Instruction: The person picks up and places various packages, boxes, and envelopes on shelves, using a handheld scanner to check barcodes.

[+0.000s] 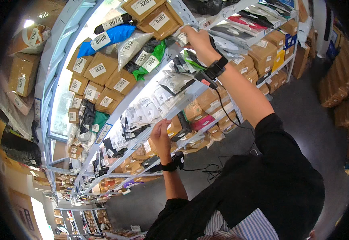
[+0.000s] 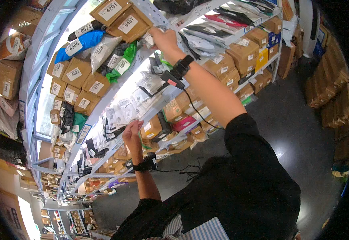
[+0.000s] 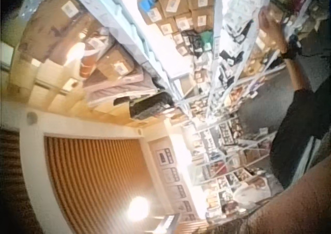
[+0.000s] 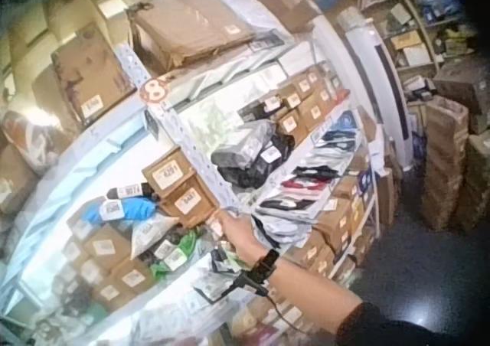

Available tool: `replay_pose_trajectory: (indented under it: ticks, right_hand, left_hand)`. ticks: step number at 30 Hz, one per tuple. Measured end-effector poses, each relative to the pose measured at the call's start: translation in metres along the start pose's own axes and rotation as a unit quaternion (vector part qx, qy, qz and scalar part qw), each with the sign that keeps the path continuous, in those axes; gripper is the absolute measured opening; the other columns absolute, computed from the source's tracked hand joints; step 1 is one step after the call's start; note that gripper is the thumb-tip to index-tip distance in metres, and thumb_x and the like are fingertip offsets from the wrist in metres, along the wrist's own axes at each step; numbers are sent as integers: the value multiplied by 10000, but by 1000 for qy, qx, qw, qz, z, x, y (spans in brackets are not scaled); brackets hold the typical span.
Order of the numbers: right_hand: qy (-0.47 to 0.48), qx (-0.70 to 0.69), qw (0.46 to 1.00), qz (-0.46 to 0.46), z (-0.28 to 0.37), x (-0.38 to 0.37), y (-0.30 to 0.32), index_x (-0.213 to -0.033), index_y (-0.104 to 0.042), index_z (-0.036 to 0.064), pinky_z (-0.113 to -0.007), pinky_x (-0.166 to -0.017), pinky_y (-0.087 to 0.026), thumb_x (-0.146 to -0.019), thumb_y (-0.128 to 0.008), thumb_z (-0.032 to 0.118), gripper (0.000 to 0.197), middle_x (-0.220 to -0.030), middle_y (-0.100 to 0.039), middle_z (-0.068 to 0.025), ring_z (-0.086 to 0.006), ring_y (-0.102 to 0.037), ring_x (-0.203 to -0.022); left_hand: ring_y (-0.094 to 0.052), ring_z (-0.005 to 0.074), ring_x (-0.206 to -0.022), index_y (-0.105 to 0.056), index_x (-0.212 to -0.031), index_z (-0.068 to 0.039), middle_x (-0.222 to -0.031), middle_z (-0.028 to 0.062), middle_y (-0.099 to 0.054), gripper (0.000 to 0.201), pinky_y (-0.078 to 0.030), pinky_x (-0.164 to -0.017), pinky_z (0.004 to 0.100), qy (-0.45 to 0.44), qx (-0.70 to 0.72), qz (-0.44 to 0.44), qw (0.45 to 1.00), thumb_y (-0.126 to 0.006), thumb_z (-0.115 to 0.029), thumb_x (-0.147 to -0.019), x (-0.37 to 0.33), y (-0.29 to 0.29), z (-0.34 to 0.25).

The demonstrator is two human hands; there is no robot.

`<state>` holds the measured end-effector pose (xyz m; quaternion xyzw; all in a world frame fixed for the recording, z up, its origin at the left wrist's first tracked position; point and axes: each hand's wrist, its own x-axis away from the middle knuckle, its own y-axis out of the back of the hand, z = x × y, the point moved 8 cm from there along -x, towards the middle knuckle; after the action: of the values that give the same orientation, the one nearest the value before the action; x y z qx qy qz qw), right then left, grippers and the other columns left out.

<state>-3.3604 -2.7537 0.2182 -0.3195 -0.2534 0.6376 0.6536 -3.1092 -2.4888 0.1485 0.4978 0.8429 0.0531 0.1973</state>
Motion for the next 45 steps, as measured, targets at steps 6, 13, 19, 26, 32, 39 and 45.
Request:
replay_pose_trajectory:
  ticks: [6, 13, 19, 26, 32, 39, 45]
  right_hand:
    - [-39, 1, 999, 3, -54, -27, 20, -904, -603, -75, -319, -637, -548, -801, -648, 190, 288, -812, -652, -126, -200, -647, -677]
    - [-101, 45, 993, 50, -54, 9, 18, -967, -578, -47, -297, -639, -536, -837, -636, 508, 573, -763, -605, -86, -184, -605, -640]
    - [-78, 51, 996, 14, -160, 141, 43, -1040, -557, 44, -288, -541, -484, -929, -495, 399, 377, -731, -583, -69, -163, -584, -576]
    - [169, 382, 775, 474, -279, 448, -121, -1163, -585, 62, -421, -1032, -339, -866, -565, 200, 328, -1155, -571, -178, -338, -495, -1139]
    - [88, 326, 656, 675, -366, 595, -138, -859, -566, 68, -422, -722, -448, -823, -584, 201, 139, -853, -610, -147, -330, -583, -812]
    - [-87, 311, 615, 719, -454, 743, -148, -637, -573, 2, -389, -459, -376, -880, -575, 270, 361, -567, -521, -198, -332, -494, -474]
    - [-168, 379, 631, 655, -544, 745, -172, -602, -495, -39, -384, -460, -300, -910, -570, 329, 486, -501, -349, -142, -159, -304, -475]
  left_hand:
    - [-650, 158, -872, -618, -1036, 72, -919, 134, -688, 207, -489, -834, 265, 39, -5, 13, 999, -557, -93, -926, 18, 15, 31]
    - [-643, 152, -887, -612, -1059, 52, -947, 125, -686, 213, -465, -823, 235, 35, 11, 33, 999, -542, -112, -942, 45, 42, 47]
    - [-659, 181, -861, -580, -1123, 61, -925, 147, -681, 271, -513, -775, 260, 72, 17, 1, 997, -514, -145, -960, 73, 93, 70]
    - [-502, 230, -1178, -325, -1394, -25, -1288, 133, -508, 672, -449, -916, 353, 254, 398, -49, 880, -288, -551, -977, 156, 184, 107]
    - [-578, 82, -749, -623, -1073, 13, -835, 15, -611, 250, -484, -687, 222, 318, 109, -215, 917, -637, -168, -902, 302, 314, 183]
    - [-656, 150, -811, -605, -1048, 66, -898, 99, -678, 207, -544, -729, 276, 258, 166, -428, 850, -622, -57, -882, 429, 421, 160]
    - [-666, 201, -790, -601, -1011, 62, -899, 150, -675, 169, -551, -762, 310, 223, 176, -572, 770, -575, -70, -909, 496, 532, 175]
